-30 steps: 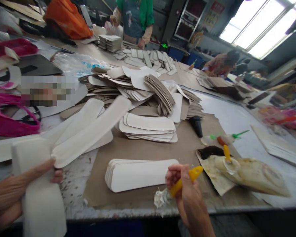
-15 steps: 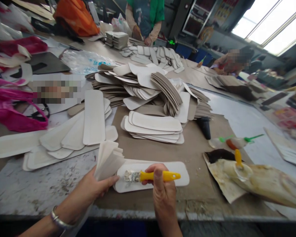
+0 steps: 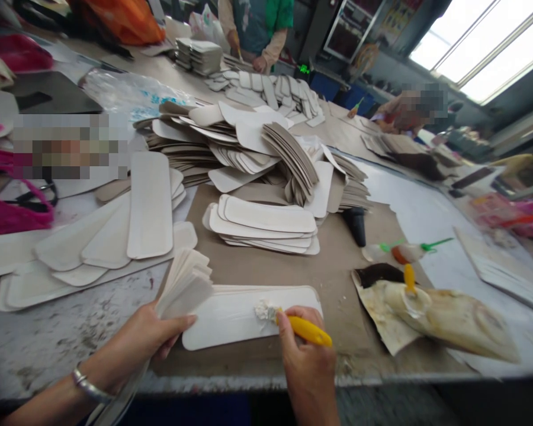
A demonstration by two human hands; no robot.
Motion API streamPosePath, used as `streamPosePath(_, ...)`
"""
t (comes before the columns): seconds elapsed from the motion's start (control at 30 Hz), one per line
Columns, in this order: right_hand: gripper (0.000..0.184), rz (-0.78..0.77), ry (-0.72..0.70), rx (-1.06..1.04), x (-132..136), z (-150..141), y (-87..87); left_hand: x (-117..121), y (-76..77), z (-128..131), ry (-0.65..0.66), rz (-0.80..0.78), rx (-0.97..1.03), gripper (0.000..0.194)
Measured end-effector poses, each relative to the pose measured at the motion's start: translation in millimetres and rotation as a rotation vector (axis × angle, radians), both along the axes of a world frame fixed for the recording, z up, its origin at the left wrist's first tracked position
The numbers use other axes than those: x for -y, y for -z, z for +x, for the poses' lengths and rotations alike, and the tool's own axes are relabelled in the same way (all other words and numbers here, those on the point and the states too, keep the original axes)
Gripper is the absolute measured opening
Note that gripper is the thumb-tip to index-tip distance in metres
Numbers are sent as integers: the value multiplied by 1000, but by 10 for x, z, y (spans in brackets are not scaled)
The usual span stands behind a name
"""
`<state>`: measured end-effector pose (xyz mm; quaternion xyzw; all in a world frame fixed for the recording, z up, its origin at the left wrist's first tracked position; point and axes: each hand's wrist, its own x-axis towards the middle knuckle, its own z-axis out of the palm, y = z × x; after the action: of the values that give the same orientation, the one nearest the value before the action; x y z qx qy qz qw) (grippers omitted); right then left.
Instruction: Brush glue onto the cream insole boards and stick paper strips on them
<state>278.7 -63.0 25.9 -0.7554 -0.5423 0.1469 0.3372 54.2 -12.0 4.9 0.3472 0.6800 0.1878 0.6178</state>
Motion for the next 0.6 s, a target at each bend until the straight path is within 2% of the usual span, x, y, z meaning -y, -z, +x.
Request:
streamPosePath(0.13,26,124,10,198,26,200,-65,13,22,-23,38,28,7,29)
streamPosePath(0.33,25,240,-48,461,64,409,-104,48,-48,-25,36,55,-1,30)
streamPosePath(0.6,24,286,-66,525,149,448,-273,67,22,-11,-26,66,57,33)
